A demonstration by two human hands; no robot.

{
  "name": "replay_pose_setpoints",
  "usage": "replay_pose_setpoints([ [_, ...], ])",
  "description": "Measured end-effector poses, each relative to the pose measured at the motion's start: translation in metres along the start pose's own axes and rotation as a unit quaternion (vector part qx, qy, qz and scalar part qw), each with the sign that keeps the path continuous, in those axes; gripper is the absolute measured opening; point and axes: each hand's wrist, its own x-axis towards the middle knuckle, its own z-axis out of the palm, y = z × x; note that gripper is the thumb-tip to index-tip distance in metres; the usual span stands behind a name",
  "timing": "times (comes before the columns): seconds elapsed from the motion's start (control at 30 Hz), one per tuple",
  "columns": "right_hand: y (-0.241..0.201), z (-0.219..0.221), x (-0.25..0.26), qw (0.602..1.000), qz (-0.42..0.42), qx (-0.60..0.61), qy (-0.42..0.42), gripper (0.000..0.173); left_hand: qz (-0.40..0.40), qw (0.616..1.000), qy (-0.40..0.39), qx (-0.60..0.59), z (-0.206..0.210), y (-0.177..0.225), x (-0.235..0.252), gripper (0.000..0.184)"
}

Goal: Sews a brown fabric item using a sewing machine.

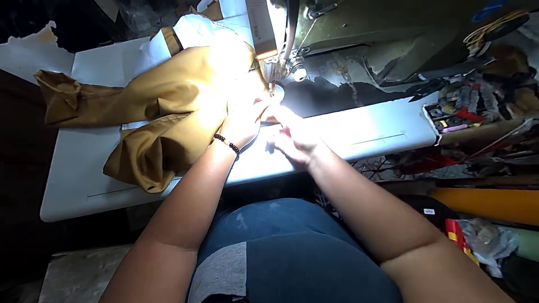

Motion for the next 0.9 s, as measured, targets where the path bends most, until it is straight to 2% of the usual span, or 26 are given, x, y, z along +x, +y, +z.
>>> replay_pose_setpoints([
  [0.07, 0.008, -0.001, -0.02, 0.999, 0.003, -0.045, 0.025, 0.019, 0.029, 0.999, -0.016, 0.011, 0.003, -0.001, 0.0, 0.034],
  [0.13, 0.002, -0.011, -0.02, 0.978, -0.052, -0.199, 0.036, 0.024, 0.041, 0.999, -0.018, 0.022, 0.005, -0.001, 0.002, 0.034],
  [0.17, -0.001, -0.017, -0.016, 0.934, -0.116, -0.335, 0.051, 0.028, 0.043, 0.999, -0.008, 0.03, 0.006, -0.001, 0.001, 0.036],
  [0.2, -0.004, -0.025, -0.011, 0.854, -0.19, -0.48, 0.071, 0.032, 0.04, 0.999, 0.001, 0.038, 0.007, -0.001, 0.0, 0.04],
  [0.23, -0.005, -0.032, -0.005, 0.772, -0.251, -0.579, 0.081, 0.033, 0.037, 0.998, 0.002, 0.041, 0.006, 0.0, 0.0, 0.044],
  [0.27, -0.004, -0.038, 0.002, 0.711, -0.297, -0.633, 0.075, 0.03, 0.036, 0.998, -0.002, 0.042, 0.005, 0.001, 0.0, 0.046],
  [0.3, -0.003, -0.043, 0.01, 0.678, -0.321, -0.659, 0.057, 0.027, 0.04, 0.998, -0.008, 0.042, 0.003, 0.001, 0.001, 0.045],
  [0.37, 0.0, -0.048, 0.017, 0.657, -0.34, -0.672, 0.046, 0.026, 0.042, 0.998, -0.037, 0.039, 0.0, 0.002, 0.002, 0.037],
  [0.43, 0.0, -0.048, 0.018, 0.66, -0.345, -0.666, 0.047, 0.027, 0.029, 0.996, -0.078, 0.036, -0.004, 0.004, 0.003, 0.04],
  [0.6, 0.001, -0.053, 0.017, 0.668, -0.391, -0.632, 0.037, 0.036, 0.042, 0.997, -0.059, 0.027, -0.002, 0.004, 0.004, 0.038],
  [0.67, 0.001, -0.054, 0.016, 0.699, -0.388, -0.601, 0.021, 0.036, 0.042, 0.997, -0.058, 0.015, -0.002, 0.004, 0.004, 0.039],
  [0.8, -0.003, -0.064, 0.019, 0.791, -0.334, -0.513, 0.003, 0.037, 0.038, 0.997, -0.056, 0.02, 0.0, 0.004, 0.003, 0.041],
  [0.9, -0.003, -0.069, 0.023, 0.841, -0.355, -0.4, -0.08, 0.033, 0.036, 0.997, -0.063, 0.017, 0.001, 0.003, 0.002, 0.04],
])
